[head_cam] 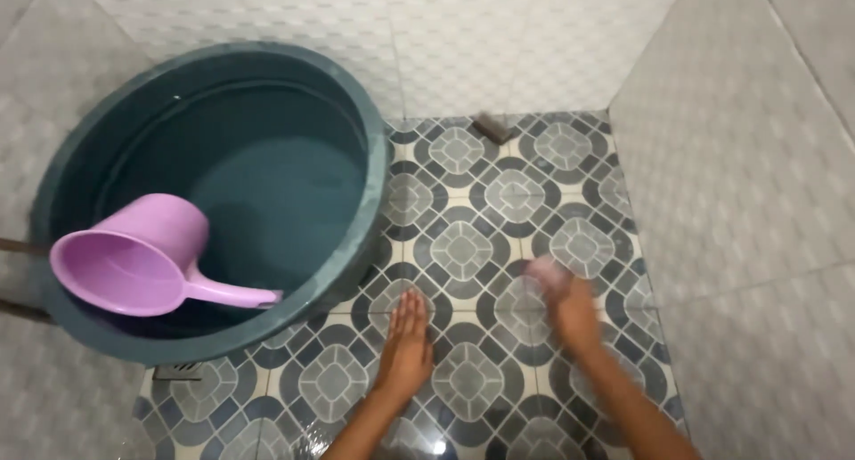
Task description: Scrubbing the bathroom floor with a cloth and organizing toiletries on the shelves.
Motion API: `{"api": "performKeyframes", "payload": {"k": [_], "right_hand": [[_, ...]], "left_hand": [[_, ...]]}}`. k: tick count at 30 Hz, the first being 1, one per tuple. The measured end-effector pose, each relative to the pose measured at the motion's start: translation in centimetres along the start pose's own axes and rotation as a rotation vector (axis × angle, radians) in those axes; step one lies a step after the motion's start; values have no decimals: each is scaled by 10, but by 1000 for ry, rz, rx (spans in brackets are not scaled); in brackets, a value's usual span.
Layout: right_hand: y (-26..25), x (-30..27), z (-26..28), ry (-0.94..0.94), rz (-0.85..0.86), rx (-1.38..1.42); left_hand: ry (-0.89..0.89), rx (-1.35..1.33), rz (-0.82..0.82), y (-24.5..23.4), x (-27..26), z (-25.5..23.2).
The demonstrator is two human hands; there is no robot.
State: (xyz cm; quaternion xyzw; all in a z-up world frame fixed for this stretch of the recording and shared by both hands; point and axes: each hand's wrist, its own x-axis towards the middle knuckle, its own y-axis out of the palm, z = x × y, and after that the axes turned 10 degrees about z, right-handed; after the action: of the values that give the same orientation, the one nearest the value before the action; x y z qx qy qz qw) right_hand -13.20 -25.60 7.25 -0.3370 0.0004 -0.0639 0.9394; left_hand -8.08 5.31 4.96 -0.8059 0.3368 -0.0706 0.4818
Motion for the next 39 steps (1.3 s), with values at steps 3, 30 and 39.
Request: {"api": "performKeyframes", "payload": {"k": [3, 30, 39], "right_hand": [[-1, 10, -84, 214, -263, -767], [147, -59, 53, -27, 490, -192], [35, 36, -47, -104, 150, -348]], "left_hand": [[53, 6, -97, 16, 1, 14], [160, 88, -169, 26, 24, 3], [292, 218, -52, -45, 32, -16]]}}
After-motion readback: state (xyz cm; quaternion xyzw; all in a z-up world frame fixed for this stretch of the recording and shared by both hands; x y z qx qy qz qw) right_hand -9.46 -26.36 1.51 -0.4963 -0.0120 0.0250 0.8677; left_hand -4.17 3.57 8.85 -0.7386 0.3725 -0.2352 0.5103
